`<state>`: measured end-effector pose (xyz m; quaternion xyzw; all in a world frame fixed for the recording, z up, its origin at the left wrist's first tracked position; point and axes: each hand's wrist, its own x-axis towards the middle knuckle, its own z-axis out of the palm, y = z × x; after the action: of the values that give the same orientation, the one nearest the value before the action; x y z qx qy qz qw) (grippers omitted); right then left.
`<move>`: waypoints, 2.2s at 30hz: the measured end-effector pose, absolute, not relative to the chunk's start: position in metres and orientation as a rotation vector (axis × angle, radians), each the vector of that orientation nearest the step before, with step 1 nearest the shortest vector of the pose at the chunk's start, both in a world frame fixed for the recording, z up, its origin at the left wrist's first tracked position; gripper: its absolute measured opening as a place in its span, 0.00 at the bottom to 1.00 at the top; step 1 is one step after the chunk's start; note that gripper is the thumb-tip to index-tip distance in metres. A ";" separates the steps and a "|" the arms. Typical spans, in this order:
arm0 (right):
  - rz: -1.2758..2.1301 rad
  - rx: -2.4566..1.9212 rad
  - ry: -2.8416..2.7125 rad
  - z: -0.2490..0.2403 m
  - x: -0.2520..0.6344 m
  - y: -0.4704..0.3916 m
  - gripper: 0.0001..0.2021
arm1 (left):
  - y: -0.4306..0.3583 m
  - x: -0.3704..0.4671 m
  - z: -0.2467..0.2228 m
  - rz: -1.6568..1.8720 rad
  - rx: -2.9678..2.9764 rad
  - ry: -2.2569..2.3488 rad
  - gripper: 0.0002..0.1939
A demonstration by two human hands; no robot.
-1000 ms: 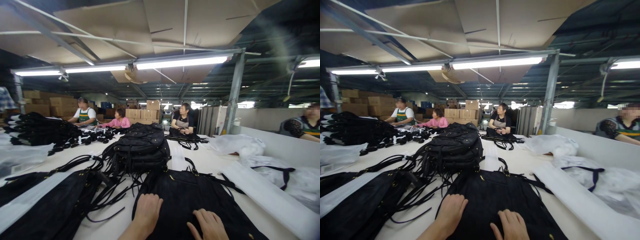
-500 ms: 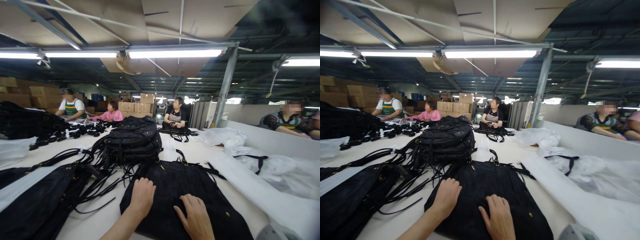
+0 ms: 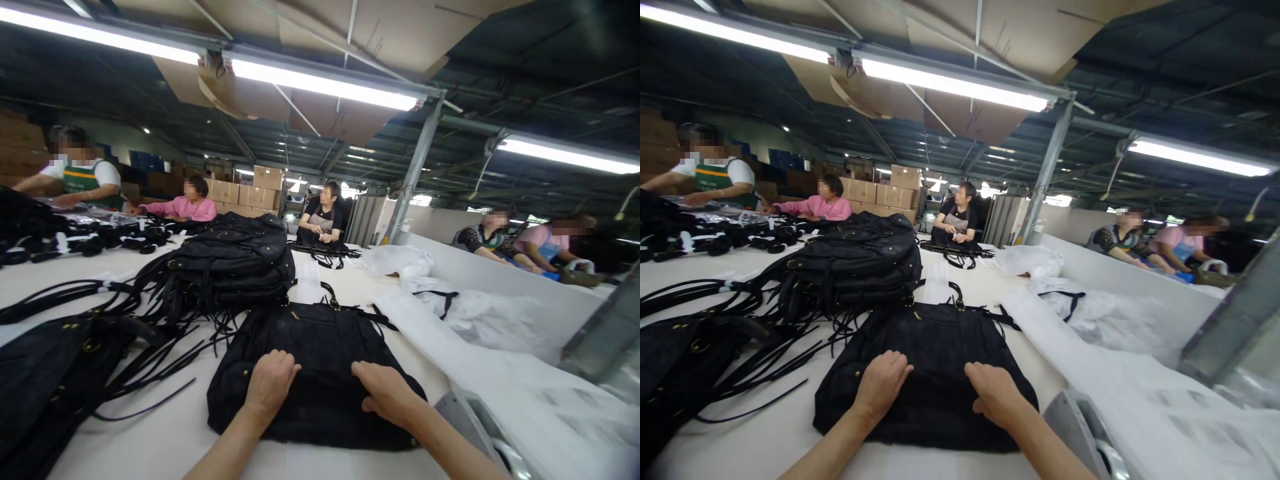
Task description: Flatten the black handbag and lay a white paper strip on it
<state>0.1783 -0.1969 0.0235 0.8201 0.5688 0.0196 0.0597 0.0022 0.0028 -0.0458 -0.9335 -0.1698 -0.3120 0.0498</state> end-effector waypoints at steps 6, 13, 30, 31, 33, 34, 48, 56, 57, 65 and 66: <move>1.043 2.264 2.113 -0.059 0.170 -0.237 0.20 | -0.003 -0.023 -0.037 -0.956 -2.833 -0.094 0.09; 1.249 1.859 2.072 -0.059 0.171 -0.257 0.32 | -0.014 -0.064 -0.040 -0.769 -2.764 0.245 0.07; 1.248 1.893 1.887 -0.073 0.153 -0.258 0.47 | -0.023 -0.112 -0.030 -0.175 -3.087 -0.156 0.42; 1.232 1.889 1.899 -0.070 0.151 -0.258 0.46 | -0.027 -0.108 -0.021 -0.166 -3.086 -0.186 0.38; 1.187 1.884 1.935 -0.064 0.149 -0.258 0.44 | -0.037 -0.093 0.004 -0.122 -3.085 -0.201 0.25; 1.165 1.883 1.948 -0.062 0.148 -0.258 0.43 | -0.042 -0.080 0.018 -0.100 -3.084 -0.186 0.17; 0.665 2.082 1.984 -0.047 0.146 -0.250 0.41 | -0.072 0.039 -0.025 -0.370 -3.369 0.183 0.25; 0.213 3.272 1.547 0.055 0.175 -0.266 0.18 | -0.073 0.039 -0.026 -0.515 -3.341 0.223 0.25; 0.212 3.269 1.354 0.063 0.180 -0.263 0.18 | -0.074 0.039 -0.026 -0.513 -3.343 0.221 0.25; -0.082 3.194 0.830 0.047 0.213 -0.224 0.13 | -0.073 0.035 -0.028 -0.523 -3.353 0.190 0.24; -0.103 3.221 0.828 0.043 0.219 -0.225 0.10 | -0.073 0.035 -0.027 -0.520 -3.357 0.190 0.24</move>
<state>0.2191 -0.2248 0.0432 0.9639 0.2478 -0.0307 -0.0928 0.0349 -0.0731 -0.0273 -0.9783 0.0553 -0.1516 -0.1299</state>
